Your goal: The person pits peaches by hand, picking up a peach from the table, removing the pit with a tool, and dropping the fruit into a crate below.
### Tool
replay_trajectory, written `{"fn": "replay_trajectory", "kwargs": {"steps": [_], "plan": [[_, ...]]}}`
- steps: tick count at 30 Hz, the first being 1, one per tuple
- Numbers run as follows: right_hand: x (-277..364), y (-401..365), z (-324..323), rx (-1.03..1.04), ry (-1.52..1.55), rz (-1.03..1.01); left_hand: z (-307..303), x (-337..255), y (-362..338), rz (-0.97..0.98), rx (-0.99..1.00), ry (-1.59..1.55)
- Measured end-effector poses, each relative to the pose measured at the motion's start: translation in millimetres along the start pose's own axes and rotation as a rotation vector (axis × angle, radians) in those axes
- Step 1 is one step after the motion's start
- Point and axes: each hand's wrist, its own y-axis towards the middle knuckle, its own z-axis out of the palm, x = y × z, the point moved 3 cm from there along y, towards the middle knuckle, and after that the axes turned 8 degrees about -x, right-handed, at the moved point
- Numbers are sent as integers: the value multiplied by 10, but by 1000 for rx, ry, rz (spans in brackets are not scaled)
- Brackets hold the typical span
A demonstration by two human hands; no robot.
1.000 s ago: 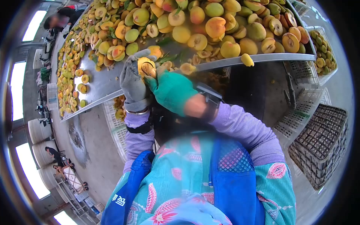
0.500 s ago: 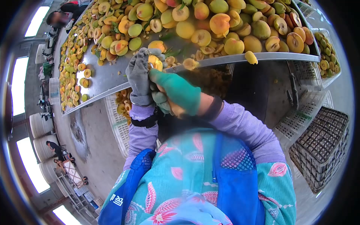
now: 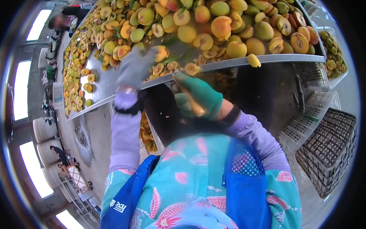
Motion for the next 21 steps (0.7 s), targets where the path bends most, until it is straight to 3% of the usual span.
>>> {"fn": "replay_trajectory", "kwargs": {"steps": [1, 4, 5, 6, 8, 9, 12, 14, 16, 18, 21], "plan": [[41, -62, 46, -131, -44, -73, 271, -59, 224, 139, -25, 213], [166, -193, 98, -320, -160, -290, 434, -38, 626, 519, 440, 354], [223, -216, 39, -299, -311, -363, 418, 87, 565, 183, 567, -333], [259, -149, -10, -385, -552, -564, 399, 212, 503, -176, 612, -1020], [268, 11, 24, -498, -1039, -965, 213, 207, 70, -44, 637, -1563], [265, 38, 80, -580, -1272, -1185, 223, 181, -59, -20, 539, -1586], [249, 31, 249, -593, -1422, -918, 338, -21, -376, -15, 317, -1649], [237, 21, 271, -579, -1418, -958, 352, -83, -460, -110, 256, -1679], [174, 64, 222, -561, -1397, -1044, 366, -72, -448, 61, 13, -1357], [135, 78, 234, -593, -1390, -1061, 357, -119, -476, 52, -65, -1342], [72, 123, 244, -637, -1411, -1045, 368, -158, -538, -51, -91, -1564]]}}
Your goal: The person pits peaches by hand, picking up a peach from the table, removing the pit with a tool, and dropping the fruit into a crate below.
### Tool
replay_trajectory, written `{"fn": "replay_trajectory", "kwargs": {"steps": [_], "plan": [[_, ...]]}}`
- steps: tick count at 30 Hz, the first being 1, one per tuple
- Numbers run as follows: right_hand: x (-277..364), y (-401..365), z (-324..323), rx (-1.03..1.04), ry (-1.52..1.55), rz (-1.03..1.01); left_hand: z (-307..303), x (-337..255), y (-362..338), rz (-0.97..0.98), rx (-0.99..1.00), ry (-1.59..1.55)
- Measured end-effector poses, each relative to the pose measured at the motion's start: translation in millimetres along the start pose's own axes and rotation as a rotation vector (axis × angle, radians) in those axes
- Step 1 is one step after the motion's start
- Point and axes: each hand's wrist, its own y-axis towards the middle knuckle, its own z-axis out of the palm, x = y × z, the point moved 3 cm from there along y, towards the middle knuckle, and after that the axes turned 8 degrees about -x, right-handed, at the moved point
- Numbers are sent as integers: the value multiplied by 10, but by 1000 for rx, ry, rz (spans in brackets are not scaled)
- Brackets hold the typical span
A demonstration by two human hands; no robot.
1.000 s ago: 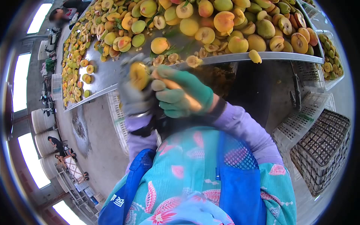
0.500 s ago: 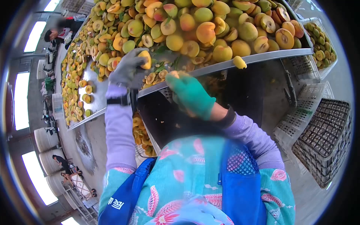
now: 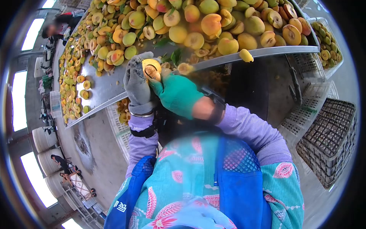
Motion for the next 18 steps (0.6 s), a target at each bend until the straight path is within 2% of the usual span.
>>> {"fn": "replay_trajectory", "kwargs": {"steps": [1, 3, 4, 5, 7, 10, 12, 13, 14, 16, 18], "plan": [[2, -11, 38, 4, -16, 6, 0, -13, -17, 67, -34, 55], [-89, -83, 237, -25, 157, -121, 20, -33, -24, 200, -94, 165], [-76, -62, 231, -12, 242, -77, 28, -39, -38, 204, -87, 91], [-60, -39, 223, -3, 327, -31, 53, -46, -34, 178, -60, 97], [-61, -59, 189, 89, 503, 294, 110, -108, -53, 119, -12, 116], [-35, -122, 201, -9, 641, 247, 166, -175, -57, -41, -53, 237], [40, -101, 142, 460, 1237, 691, 117, -203, -14, -104, -43, 371], [144, -139, 81, 705, 1523, 920, 103, -207, -34, -171, -7, 300], [208, -155, 43, 617, 1454, 918, 127, -202, -26, -230, 34, 218], [167, -160, -3, 695, 1551, 947, 131, -119, -23, -321, 98, 67], [152, -186, -22, 760, 1661, 950, 141, -64, -37, -315, 166, -56]]}}
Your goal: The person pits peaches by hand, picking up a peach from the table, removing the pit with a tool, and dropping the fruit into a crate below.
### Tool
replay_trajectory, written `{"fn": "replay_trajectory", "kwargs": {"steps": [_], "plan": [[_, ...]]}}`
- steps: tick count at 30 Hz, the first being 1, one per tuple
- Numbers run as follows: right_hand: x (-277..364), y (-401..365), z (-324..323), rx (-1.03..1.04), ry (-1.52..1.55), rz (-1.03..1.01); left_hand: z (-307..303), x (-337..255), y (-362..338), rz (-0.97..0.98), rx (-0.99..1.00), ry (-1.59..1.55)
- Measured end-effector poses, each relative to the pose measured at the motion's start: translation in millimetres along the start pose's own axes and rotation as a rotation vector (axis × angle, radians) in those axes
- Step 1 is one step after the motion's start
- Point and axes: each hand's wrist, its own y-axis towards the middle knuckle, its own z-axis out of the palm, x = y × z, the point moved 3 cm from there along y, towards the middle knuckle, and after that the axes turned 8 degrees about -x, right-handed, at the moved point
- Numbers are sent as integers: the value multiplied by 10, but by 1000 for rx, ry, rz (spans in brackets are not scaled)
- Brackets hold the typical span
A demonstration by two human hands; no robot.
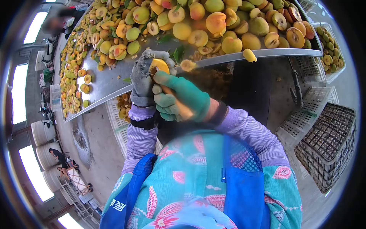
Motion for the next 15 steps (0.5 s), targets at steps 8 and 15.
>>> {"fn": "replay_trajectory", "kwargs": {"steps": [8, 15], "plan": [[-103, -11, 207, -215, -444, -72, -93, -160, -252, 137, -193, 178], [-287, 226, 171, 496, 211, 317, -313, -176, -378, 1, -327, -272]]}}
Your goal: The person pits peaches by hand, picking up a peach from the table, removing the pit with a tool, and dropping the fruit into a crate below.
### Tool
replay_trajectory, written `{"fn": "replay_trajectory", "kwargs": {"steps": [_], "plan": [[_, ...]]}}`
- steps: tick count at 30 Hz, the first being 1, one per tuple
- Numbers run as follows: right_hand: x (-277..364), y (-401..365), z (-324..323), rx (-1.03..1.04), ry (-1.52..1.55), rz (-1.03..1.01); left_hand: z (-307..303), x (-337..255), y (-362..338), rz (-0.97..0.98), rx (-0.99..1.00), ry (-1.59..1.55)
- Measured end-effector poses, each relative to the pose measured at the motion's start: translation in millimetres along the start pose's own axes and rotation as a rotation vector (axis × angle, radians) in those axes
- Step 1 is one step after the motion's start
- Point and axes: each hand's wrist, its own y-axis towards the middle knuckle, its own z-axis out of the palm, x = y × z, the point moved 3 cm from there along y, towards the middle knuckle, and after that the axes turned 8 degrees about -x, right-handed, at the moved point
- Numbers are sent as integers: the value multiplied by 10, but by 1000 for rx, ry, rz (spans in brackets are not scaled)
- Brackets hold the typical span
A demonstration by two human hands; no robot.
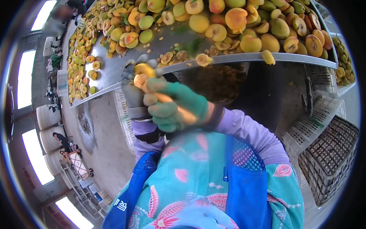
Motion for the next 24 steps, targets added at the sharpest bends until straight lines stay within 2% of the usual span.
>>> {"fn": "replay_trajectory", "kwargs": {"steps": [2, 4, 6, 8, 9, 11, 12, 13, 15, 18, 19, 21, 22, 23, 24], "plan": [[-59, 7, 69, -117, 7, 12, -292, -121, -85, -22, -219, -223], [18, -88, 112, -292, -29, -54, -935, -399, -62, 127, -340, 197], [156, -249, 66, -511, -184, -145, -1778, -742, 241, 138, -432, 833], [285, -388, -188, -810, -110, -188, -1448, -945, 426, 333, -363, 1444], [342, -417, -275, -785, -197, -229, -1190, -1026, 523, 432, -310, 1743], [373, -417, -269, -726, -227, -244, -225, -897, 717, 388, -161, 1518], [383, -410, -237, -695, -243, -252, -127, -744, 1092, 334, -122, 1697], [389, -423, -198, -766, -286, -284, -96, -570, 1524, 285, -78, 1877], [385, -472, -72, -908, -368, -355, -241, -122, 2255, 400, 24, 2202], [385, -537, 91, -1034, -588, -442, -53, -285, 2091, 284, -37, 2078], [439, -552, 4, -1078, -702, -463, -150, -301, 2090, 190, 114, 2162], [540, -468, 42, -1207, -1162, -557, -417, -303, 1768, -108, 82, 1206], [573, -401, -19, -1182, -1389, -614, -544, -332, 1490, -146, 263, 689], [598, -337, -80, -1169, -1615, -682, -359, -291, 1025, 93, 429, 608], [599, -285, -57, -1168, -1712, -677, -363, -210, 906, -20, 326, 387]]}}
